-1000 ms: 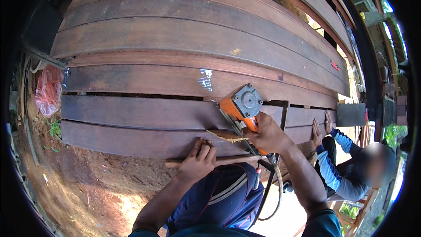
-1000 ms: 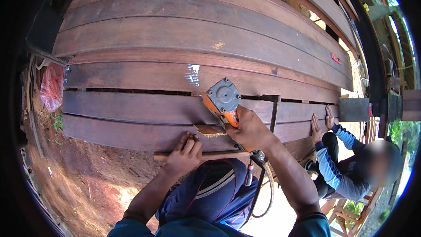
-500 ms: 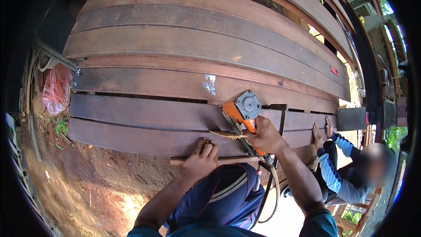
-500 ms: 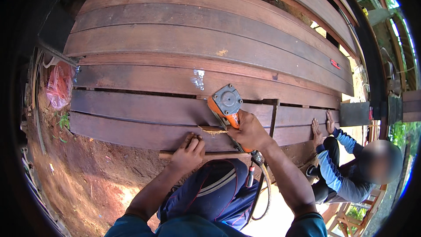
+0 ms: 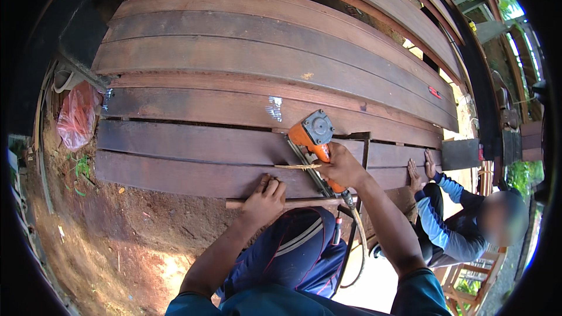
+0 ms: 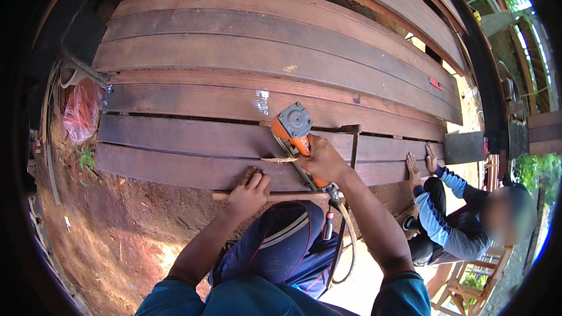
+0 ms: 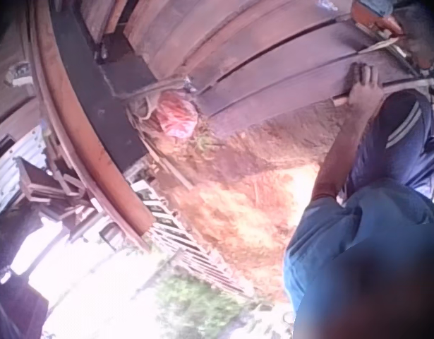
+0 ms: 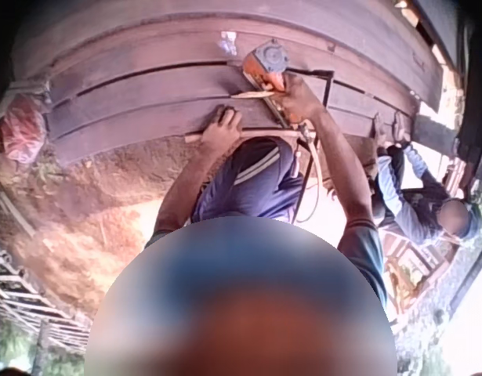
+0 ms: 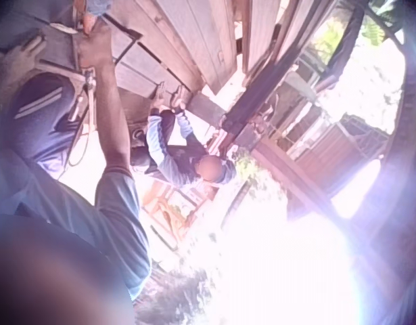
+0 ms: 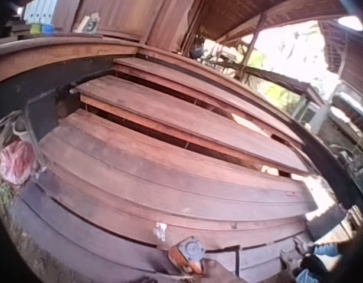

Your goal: The person aligns and secures wooden planks on a curved frame using a pneumatic nail gun and wood glue. They repeatedly position planks, apply glue, and drive nails while a coworker assists by holding the planks in place.

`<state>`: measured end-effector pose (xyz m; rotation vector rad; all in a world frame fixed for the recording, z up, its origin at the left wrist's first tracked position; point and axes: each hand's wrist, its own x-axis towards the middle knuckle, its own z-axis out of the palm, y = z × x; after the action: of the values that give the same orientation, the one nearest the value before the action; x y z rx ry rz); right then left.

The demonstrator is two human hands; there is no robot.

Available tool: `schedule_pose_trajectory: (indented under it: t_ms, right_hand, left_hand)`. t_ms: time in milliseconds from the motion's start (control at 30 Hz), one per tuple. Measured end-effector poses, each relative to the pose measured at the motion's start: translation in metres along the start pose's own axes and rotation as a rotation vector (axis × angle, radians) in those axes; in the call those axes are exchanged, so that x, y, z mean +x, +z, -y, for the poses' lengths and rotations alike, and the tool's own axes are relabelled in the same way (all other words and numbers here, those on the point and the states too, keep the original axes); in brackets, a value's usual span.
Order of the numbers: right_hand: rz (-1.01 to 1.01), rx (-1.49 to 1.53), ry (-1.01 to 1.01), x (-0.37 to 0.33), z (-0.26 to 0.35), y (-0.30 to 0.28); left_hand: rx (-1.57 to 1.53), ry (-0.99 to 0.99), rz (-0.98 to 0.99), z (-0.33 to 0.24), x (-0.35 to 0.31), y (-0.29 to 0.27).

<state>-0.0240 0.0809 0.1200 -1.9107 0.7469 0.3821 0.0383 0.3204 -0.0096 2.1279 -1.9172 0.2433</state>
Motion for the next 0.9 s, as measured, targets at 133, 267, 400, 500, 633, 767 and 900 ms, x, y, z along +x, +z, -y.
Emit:
schedule_pose_trajectory:
  t_ms: [133, 267, 400, 500, 633, 767, 900]
  right_hand:
    - [-0.024, -0.074, -0.049, -0.016, 0.006, 0.002]
    - [-0.081, -0.174, -0.173, -0.021, 0.005, -0.016]
    - [0.008, -0.091, -0.051, -0.019, 0.006, -0.042]
    - [0.001, -0.006, 0.012, -0.018, 0.005, -0.041]
    - [-0.032, -0.055, -0.081, -0.009, 0.003, -0.031]
    - [-0.013, -0.079, -0.079, -0.003, 0.001, -0.030]
    - [-0.010, -0.036, -0.050, -0.002, 0.001, -0.029]
  left_hand:
    - [-0.005, -0.005, 0.019, -0.003, -0.002, 0.003]
    - [-0.020, 0.000, -0.003, -0.002, -0.001, 0.006]
    - [0.000, 0.016, 0.043, 0.000, 0.001, 0.004]
    - [-0.008, 0.020, 0.045, 0.001, 0.003, 0.000]
    - [-0.010, 0.025, 0.043, 0.001, 0.005, -0.002]
    - [-0.030, 0.010, 0.037, 0.001, 0.005, -0.003]
    - [-0.004, -0.001, 0.019, 0.000, 0.006, -0.004]
